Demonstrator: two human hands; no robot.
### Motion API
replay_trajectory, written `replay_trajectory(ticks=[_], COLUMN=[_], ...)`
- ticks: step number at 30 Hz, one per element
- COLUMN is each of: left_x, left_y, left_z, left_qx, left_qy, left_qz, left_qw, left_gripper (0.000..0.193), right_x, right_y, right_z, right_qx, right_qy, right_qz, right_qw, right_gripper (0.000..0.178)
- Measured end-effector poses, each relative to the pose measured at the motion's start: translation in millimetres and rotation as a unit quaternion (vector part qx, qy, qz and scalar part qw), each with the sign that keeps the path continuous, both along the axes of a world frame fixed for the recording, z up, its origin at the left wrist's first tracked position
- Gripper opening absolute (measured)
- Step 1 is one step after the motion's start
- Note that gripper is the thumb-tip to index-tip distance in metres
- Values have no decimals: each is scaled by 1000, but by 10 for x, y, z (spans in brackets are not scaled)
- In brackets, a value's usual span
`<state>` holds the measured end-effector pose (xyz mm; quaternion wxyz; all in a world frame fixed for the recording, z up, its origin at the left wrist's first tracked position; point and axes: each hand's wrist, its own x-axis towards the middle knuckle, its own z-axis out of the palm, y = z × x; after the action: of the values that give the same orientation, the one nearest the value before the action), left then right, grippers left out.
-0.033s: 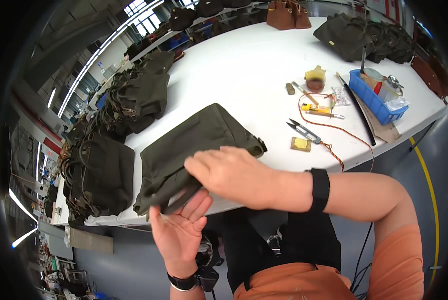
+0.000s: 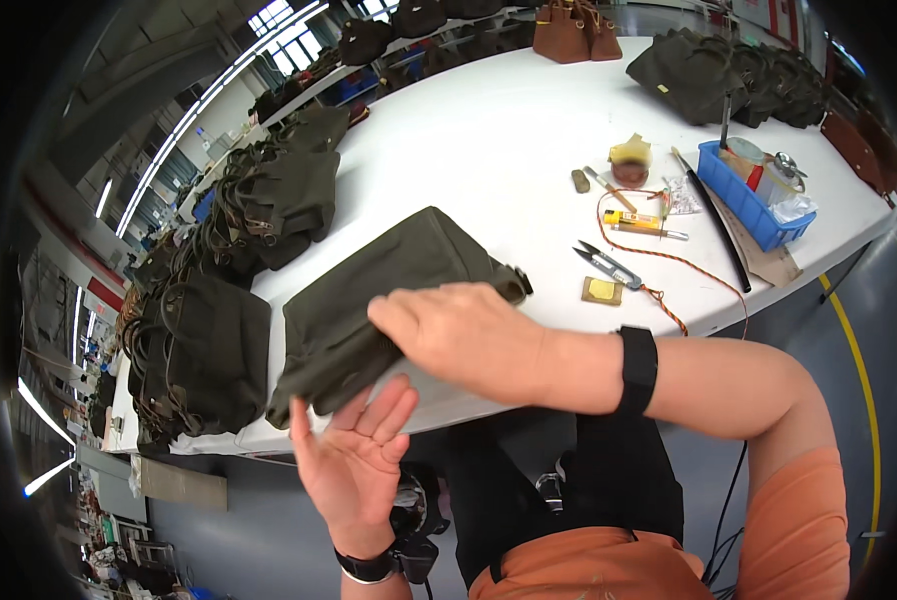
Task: The person repairs a dark green canvas bag on a white workbench. They use a small wooden stick to apply a substance to the zipper teeth and then use a green marker to color the zipper slider. The person also inspects the bag's interior and exterior.
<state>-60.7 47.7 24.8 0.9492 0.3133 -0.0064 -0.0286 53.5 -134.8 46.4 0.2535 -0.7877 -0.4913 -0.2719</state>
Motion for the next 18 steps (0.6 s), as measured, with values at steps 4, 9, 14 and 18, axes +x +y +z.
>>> replay_trajectory(ticks=[4, 9, 14, 18], left_x=[-35, 3, -43, -57], left_y=[-73, -154, -162, -185], left_z=[99, -201, -656, -707], left_qx=[191, 119, 121, 121], left_qy=[-36, -86, 80, 100], left_qz=[116, 79, 165, 185], left_qw=[974, 986, 976, 970], left_gripper=[87, 67, 29, 30], right_x=[182, -321, -661, -533], right_y=[46, 281, 210, -95], right_z=[129, -416, -757, -632], right_qx=[107, 75, 87, 202], right_qy=[-58, -38, 126, 208], right_qz=[-49, -78, 35, 50], right_qw=[991, 993, 988, 956], right_gripper=[31, 35, 41, 34])
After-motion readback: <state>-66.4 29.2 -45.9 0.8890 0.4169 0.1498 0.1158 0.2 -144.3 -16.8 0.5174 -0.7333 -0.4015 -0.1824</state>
